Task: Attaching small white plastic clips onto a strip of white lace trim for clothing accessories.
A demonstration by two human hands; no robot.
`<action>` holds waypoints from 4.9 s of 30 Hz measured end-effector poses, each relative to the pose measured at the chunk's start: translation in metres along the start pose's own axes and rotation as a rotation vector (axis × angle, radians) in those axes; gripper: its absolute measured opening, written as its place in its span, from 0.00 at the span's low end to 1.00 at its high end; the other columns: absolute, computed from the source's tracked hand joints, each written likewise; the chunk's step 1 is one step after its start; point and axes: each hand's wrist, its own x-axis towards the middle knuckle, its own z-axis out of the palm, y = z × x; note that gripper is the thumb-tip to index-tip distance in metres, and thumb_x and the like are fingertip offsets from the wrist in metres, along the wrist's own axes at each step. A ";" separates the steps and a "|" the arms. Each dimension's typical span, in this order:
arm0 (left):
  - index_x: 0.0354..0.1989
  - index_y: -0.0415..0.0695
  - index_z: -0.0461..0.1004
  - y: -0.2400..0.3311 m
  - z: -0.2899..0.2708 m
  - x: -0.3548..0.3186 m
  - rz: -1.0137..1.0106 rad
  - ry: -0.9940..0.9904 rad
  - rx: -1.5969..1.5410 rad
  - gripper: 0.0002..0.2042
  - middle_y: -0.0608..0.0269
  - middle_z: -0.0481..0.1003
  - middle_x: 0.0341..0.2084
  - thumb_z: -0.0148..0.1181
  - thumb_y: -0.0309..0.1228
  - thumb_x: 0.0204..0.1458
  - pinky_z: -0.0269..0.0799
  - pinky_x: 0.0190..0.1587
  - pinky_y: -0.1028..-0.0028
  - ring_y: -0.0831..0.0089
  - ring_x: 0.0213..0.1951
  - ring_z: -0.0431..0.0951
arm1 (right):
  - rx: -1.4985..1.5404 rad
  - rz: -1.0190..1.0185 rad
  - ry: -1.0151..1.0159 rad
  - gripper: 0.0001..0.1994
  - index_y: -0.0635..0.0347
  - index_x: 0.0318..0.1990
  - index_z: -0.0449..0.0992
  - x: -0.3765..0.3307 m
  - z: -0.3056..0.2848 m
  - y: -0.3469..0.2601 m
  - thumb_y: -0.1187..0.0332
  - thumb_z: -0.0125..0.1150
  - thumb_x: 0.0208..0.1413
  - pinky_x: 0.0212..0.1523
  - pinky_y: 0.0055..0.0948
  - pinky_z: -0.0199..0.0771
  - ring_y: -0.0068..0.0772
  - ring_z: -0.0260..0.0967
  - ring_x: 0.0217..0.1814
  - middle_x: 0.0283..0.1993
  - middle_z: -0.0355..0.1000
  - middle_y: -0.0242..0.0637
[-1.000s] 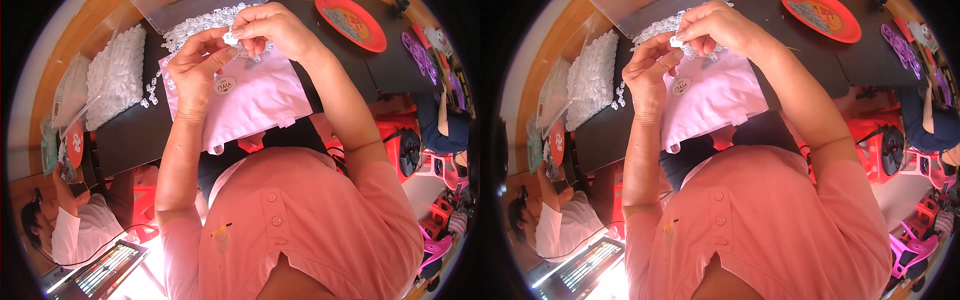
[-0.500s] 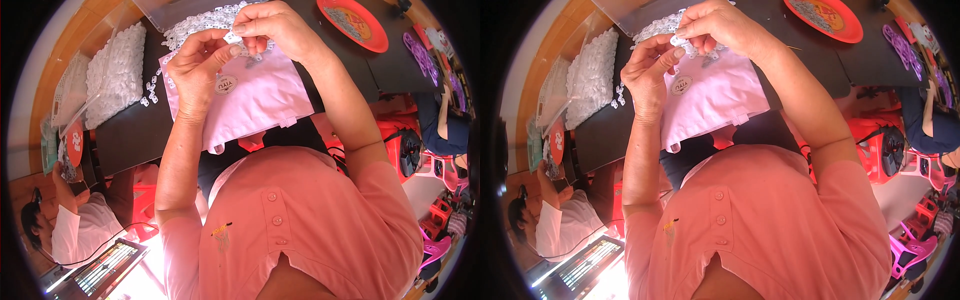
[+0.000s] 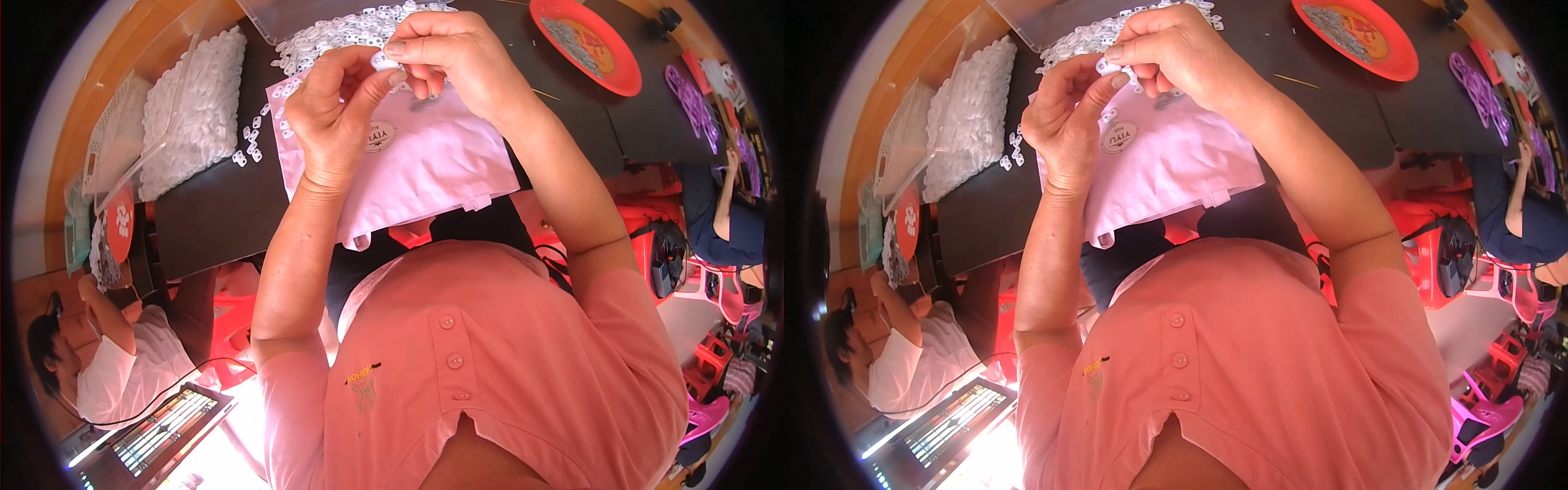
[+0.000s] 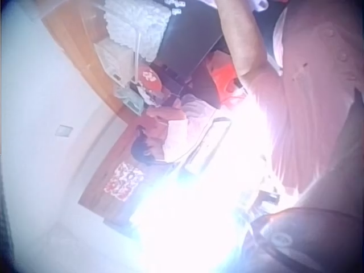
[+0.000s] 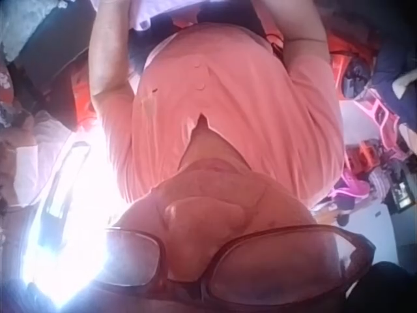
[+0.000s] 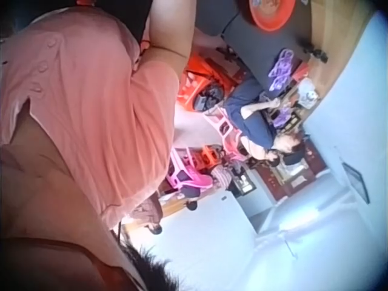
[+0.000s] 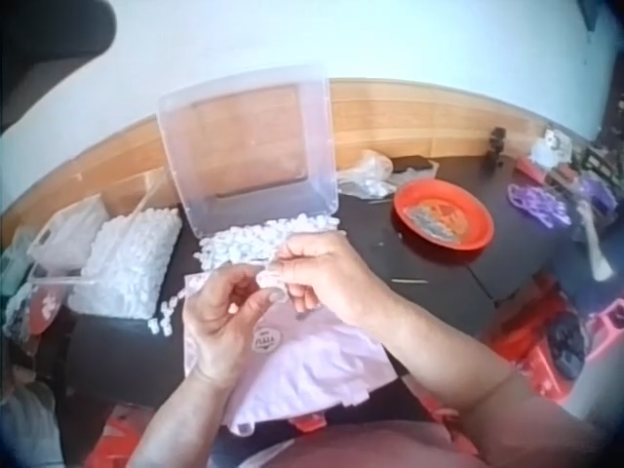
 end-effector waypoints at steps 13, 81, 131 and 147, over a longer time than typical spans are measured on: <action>0.32 0.39 0.74 0.008 -0.001 -0.004 0.013 0.057 0.089 0.11 0.67 0.76 0.22 0.72 0.24 0.44 0.70 0.27 0.82 0.83 0.24 0.73 | -0.043 -0.121 0.049 0.09 0.66 0.31 0.76 -0.005 0.013 0.008 0.67 0.59 0.54 0.21 0.18 0.59 0.16 0.61 0.19 0.20 0.67 0.28; 0.37 0.32 0.75 -0.004 -0.023 0.018 -0.861 -0.063 -0.935 0.13 0.58 0.74 0.23 0.50 0.31 0.57 0.64 0.22 0.72 0.69 0.23 0.71 | -0.002 -0.098 0.148 0.08 0.66 0.36 0.77 0.004 0.008 0.012 0.69 0.56 0.58 0.23 0.18 0.58 0.18 0.65 0.22 0.25 0.70 0.29; 0.36 0.30 0.76 0.024 -0.030 0.019 -0.535 0.052 -0.654 0.08 0.54 0.77 0.26 0.58 0.13 0.46 0.71 0.23 0.74 0.69 0.23 0.76 | 0.075 -0.282 0.167 0.06 0.63 0.38 0.79 0.007 0.005 0.018 0.73 0.62 0.52 0.29 0.18 0.69 0.17 0.68 0.27 0.30 0.76 0.31; 0.37 0.40 0.81 0.045 -0.128 0.065 0.165 0.065 0.771 0.07 0.66 0.78 0.30 0.61 0.21 0.50 0.71 0.33 0.76 0.78 0.31 0.75 | 0.263 -0.229 0.206 0.01 0.66 0.33 0.75 -0.004 -0.006 -0.002 0.79 0.58 0.53 0.23 0.18 0.62 0.20 0.65 0.21 0.23 0.71 0.34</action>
